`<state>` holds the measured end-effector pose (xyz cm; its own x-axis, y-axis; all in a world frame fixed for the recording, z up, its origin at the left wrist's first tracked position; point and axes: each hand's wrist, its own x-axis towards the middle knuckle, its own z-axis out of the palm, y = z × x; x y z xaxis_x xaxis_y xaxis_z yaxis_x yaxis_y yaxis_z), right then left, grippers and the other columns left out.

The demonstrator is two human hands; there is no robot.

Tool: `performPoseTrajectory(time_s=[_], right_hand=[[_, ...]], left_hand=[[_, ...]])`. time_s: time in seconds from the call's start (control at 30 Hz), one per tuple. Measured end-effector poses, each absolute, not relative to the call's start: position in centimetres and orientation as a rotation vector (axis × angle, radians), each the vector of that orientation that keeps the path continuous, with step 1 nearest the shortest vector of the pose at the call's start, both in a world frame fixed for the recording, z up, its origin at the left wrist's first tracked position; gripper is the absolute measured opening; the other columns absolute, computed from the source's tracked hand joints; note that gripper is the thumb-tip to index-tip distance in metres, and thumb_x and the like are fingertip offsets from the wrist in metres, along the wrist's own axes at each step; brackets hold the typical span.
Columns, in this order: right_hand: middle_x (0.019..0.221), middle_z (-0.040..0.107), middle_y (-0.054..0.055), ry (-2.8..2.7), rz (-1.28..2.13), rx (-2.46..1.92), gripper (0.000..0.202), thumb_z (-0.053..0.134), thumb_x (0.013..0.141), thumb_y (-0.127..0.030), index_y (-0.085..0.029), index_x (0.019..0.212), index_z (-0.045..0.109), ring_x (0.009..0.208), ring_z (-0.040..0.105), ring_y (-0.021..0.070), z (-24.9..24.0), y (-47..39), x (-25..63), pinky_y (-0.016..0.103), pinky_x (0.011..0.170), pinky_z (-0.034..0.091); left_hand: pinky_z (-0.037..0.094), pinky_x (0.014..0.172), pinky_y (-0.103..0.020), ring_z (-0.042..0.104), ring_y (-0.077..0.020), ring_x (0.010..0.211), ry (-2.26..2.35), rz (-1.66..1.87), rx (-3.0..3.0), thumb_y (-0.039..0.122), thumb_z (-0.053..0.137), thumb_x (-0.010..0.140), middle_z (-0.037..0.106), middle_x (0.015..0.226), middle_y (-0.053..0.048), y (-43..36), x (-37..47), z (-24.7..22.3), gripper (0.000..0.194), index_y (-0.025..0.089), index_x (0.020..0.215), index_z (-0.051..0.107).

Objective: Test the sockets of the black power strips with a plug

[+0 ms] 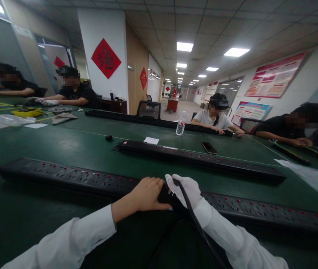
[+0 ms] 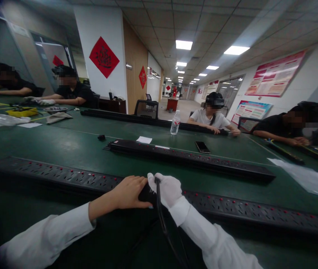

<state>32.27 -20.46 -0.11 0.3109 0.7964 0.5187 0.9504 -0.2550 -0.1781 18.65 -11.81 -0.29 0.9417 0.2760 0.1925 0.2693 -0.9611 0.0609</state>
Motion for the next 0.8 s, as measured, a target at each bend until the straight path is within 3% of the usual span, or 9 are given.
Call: performPoseTrajectory(time_s=[0.2, 0.6, 0.8], right_hand=[[0.053, 0.059, -0.004, -1.601, -0.365, -2.039, 0.04, 0.033, 0.085, -0.048, -0.023, 0.06, 0.053, 0.051, 0.055, 0.0097, -0.2, -20.2, 32.6, 0.019, 0.049, 0.029], [0.055, 0.059, 0.0, -1.842, -0.795, -2.086, 0.033, 0.034, 0.084, -0.047, -0.022, 0.08, 0.056, 0.047, 0.052, 0.0103, -0.3, -21.5, 30.9, 0.022, 0.045, 0.017], [0.064, 0.061, 0.001, -1.914, -0.645, -2.044, 0.034, 0.035, 0.084, -0.048, -0.023, 0.097, 0.054, 0.054, 0.056, 0.0116, -0.3, -21.8, 31.3, 0.021, 0.048, 0.026]], left_hand=[[0.041, 0.073, -0.038, 0.057, -0.0257, 0.079, 0.42, 0.333, 3.058, 0.074, 0.037, 0.064, 0.06, 0.086, -0.01, -11.7, 18.6, -0.4, 0.069, 0.013, 0.092, 0.053], [0.04, 0.073, -0.036, 0.056, -0.0249, 0.079, 0.412, 0.369, 3.032, 0.071, 0.042, 0.064, 0.058, 0.086, -0.009, -11.6, 18.6, -0.5, 0.066, 0.014, 0.097, 0.051], [0.04, 0.074, -0.037, 0.056, -0.0252, 0.08, 0.445, 0.355, 3.03, 0.071, 0.044, 0.062, 0.059, 0.087, -0.009, -11.7, 18.6, -0.5, 0.066, 0.014, 0.098, 0.05]])
